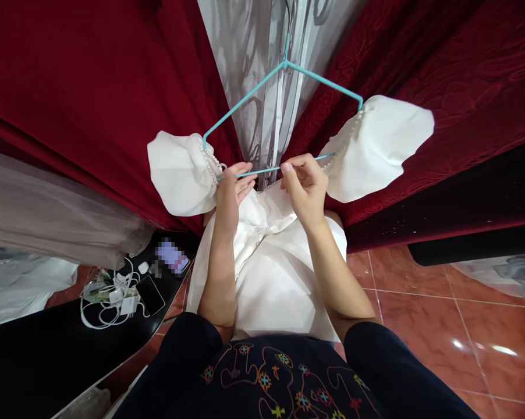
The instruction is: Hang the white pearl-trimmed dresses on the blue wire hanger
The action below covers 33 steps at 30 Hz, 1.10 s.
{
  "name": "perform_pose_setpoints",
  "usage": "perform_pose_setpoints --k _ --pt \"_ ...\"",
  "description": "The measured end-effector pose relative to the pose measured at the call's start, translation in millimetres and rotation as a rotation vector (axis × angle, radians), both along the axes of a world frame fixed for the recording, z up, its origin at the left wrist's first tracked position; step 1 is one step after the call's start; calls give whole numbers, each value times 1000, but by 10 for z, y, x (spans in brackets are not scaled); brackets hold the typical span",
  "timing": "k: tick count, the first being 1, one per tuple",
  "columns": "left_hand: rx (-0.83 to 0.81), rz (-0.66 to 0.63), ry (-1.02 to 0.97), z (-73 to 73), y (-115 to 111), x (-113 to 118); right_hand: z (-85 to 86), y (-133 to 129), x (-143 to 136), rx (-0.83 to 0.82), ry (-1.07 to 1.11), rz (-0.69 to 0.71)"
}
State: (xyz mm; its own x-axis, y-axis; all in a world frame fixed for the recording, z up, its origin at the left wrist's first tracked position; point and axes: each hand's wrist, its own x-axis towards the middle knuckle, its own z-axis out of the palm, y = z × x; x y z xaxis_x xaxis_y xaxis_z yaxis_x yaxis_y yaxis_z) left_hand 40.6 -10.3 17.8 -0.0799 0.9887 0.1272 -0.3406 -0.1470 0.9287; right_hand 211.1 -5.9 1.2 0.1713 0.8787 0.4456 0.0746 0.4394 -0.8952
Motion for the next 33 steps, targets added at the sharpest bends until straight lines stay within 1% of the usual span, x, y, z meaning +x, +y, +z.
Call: perform_pose_setpoints --k 3,4,5,9,10,13,14,15,16,18,19,20,21,22,23,25,27,29,31,33 --pt "-116 -219 207 91 -124 -94 4 11 13 17 15 -40" --pt "-124 -258 251 137 -167 -119 20 0 20 14 11 -41" --pt "-112 -254 277 184 -206 -138 38 -17 22 10 5 -41" --pt "-35 -45 327 320 -306 -169 81 -96 -21 -2 -9 -62" --pt "-33 -33 350 345 -322 -179 80 -110 -37 -3 -5 -67" --pt "-17 -110 417 439 -383 -219 60 -119 -58 0 7 -85" --pt "20 -88 414 476 -408 -231 52 -114 -54 -2 5 -92" --pt "78 -12 398 514 -431 -238 47 -108 -47 -5 1 -103" --pt "158 117 373 549 -448 -242 45 -103 -37 -10 -6 -114" --pt "355 429 353 595 -442 -248 50 -103 -20 -20 -19 -124" --pt "447 549 378 601 -412 -255 56 -110 -13 -21 -23 -123" --pt "514 631 426 593 -362 -269 65 -120 -9 -20 -25 -120" --pt "557 673 486 572 -295 -289 73 -133 -6 -18 -25 -118" --pt "578 683 542 542 -214 -314 81 -146 -5 -16 -29 -115" --pt "573 672 585 505 -127 -344 88 -157 -3 -14 -35 -117" --pt "518 609 600 433 40 -405 97 -170 6 -15 -52 -126" --pt "428 554 558 390 165 -466 99 -167 24 -17 -69 -136" --pt "369 547 511 383 243 -540 100 -155 52 -11 -72 -145" --pt "372 562 476 384 310 -654 103 -143 80 -7 -70 -150" --pt "385 549 432 349 396 -816 112 -137 97 -9 -68 -155"
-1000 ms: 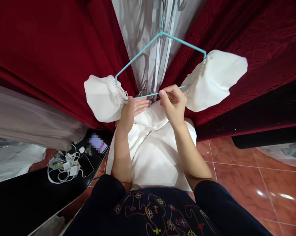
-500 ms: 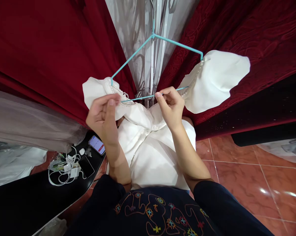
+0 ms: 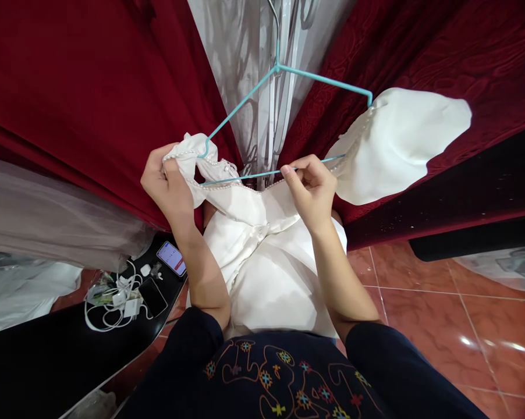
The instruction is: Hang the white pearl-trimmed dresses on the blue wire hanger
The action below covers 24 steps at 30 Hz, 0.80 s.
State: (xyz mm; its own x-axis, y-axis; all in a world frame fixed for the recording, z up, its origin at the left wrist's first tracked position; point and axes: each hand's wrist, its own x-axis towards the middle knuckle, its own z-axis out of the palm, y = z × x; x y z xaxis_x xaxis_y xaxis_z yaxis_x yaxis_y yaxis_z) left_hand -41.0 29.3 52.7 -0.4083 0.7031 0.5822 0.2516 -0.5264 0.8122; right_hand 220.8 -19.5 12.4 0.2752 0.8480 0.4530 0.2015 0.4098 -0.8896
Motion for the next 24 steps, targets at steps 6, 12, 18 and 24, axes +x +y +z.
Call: perform_pose_setpoints --k 6,12,18,24 --pt "74 180 -159 -375 166 -421 50 -22 -47 -20 -16 5" --pt "-137 48 -42 -502 -162 -261 85 -13 -173 -42 31 29" --pt "-289 -558 49 -326 -344 175 80 7 -199 -69 -14 15" --pt "-124 -547 -180 -389 -390 616 73 -14 -175 -33 -28 4"
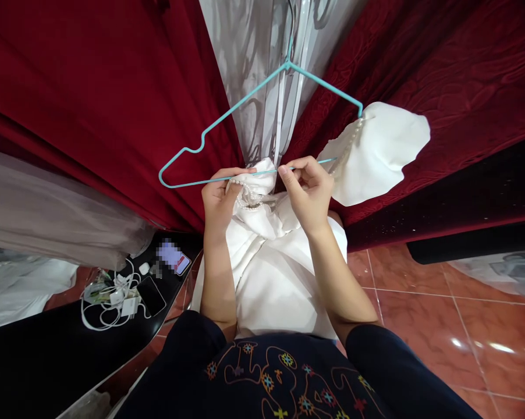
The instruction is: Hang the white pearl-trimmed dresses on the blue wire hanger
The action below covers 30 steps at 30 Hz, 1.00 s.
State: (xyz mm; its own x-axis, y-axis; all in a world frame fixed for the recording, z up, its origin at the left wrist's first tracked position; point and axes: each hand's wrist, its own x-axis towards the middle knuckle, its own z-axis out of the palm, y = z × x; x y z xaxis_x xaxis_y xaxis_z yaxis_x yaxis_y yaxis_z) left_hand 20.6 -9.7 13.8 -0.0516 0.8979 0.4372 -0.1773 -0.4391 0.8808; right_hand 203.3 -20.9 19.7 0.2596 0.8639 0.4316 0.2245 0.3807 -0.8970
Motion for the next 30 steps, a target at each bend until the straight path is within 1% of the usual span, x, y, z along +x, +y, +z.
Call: perform_pose_setpoints --k 2,4,5,7,9,10,11,13,15,17,19,21,23,25,27,29,30 --pt "31 59 -28 -20 -3 78 38 -11 -37 37 7 -20" --pt "52 119 -41 -21 1 117 104 -29 -58 126 31 -117" --pt "58 142 -51 -14 2 126 142 -37 -44 197 56 -203" --pt "63 177 -68 9 -1 131 206 -37 58 371 74 -429" --pt "55 195 -67 35 -13 129 224 -7 254 512 -30 -617" --pt "53 196 -63 45 -21 126 210 20 372 542 -137 -656" --pt "53 194 -59 54 -28 122 182 52 488 540 -234 -629" --pt "56 185 -52 67 -41 108 101 125 677 499 -338 -508" --pt "55 191 -46 79 -49 88 22 195 777 479 -336 -416" --pt "59 202 -40 95 -55 65 -17 259 805 494 -299 -394" --pt "78 199 -35 112 -61 49 -3 326 818 481 -270 -444" --pt "89 194 -27 119 -70 44 49 411 873 414 -245 -540" --pt "76 192 -13 115 -80 46 100 520 994 370 -214 -622" --pt "59 185 -1 105 -86 42 112 646 1181 383 -193 -650" --pt "61 168 -5 95 -84 25 60 771 1413 407 -149 -682" --pt "72 149 -32 85 -70 -2 -56 861 1661 396 -53 -752" --pt "72 136 -49 79 -59 -14 -131 879 1776 365 -10 -775"
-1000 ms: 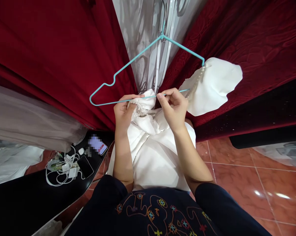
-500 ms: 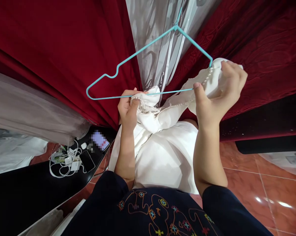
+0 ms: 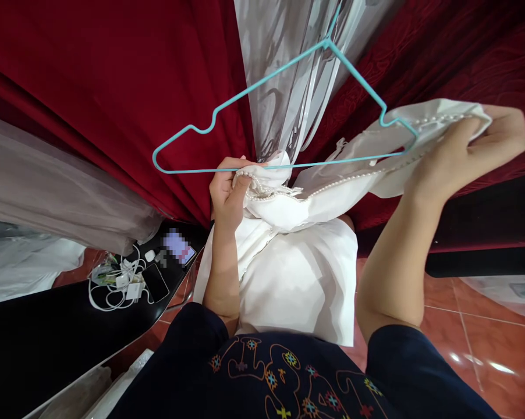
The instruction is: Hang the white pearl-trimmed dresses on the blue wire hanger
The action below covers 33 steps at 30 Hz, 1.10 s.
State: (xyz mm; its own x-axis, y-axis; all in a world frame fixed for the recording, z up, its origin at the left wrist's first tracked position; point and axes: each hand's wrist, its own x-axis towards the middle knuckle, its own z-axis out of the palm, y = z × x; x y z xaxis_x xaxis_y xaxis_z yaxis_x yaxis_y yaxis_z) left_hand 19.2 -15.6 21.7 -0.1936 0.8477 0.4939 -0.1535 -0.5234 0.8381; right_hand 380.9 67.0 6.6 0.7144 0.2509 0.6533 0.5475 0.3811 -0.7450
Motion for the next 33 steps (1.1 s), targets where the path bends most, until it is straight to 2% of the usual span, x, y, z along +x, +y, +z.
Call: perform_pose_setpoints --k 3,5,6,8,10,13,15,19,23,26,30,33 --pt "-10 -19 -33 -33 44 -10 -231 -95 208 -82 50 -9" --pt "-2 -23 -33 -62 74 6 -333 -277 169 -54 -90 40" --pt "8 -25 -31 -75 87 16 -353 -388 93 24 -189 48" --pt "23 -31 -23 -95 109 29 -321 -605 -145 136 -332 100" --pt "26 -36 -19 -107 125 30 -206 -764 -443 173 -395 168" --pt "24 -64 -31 -119 141 28 9 -855 -886 65 -449 315" --pt "10 -93 -46 -131 144 39 97 -852 -1131 86 -523 430" --pt "-15 -110 -36 -161 133 67 65 -825 -1414 -52 -439 575" --pt "38 17 162 -201 126 6 -24 -803 -1417 -141 -377 525" --pt "30 128 283 -262 151 -124 -4 -798 -1325 -182 -366 493" --pt "-172 135 205 -399 235 -371 65 -838 -1220 -236 -383 504" --pt "-294 336 56 -464 313 -569 88 -871 -1203 -225 -392 506"
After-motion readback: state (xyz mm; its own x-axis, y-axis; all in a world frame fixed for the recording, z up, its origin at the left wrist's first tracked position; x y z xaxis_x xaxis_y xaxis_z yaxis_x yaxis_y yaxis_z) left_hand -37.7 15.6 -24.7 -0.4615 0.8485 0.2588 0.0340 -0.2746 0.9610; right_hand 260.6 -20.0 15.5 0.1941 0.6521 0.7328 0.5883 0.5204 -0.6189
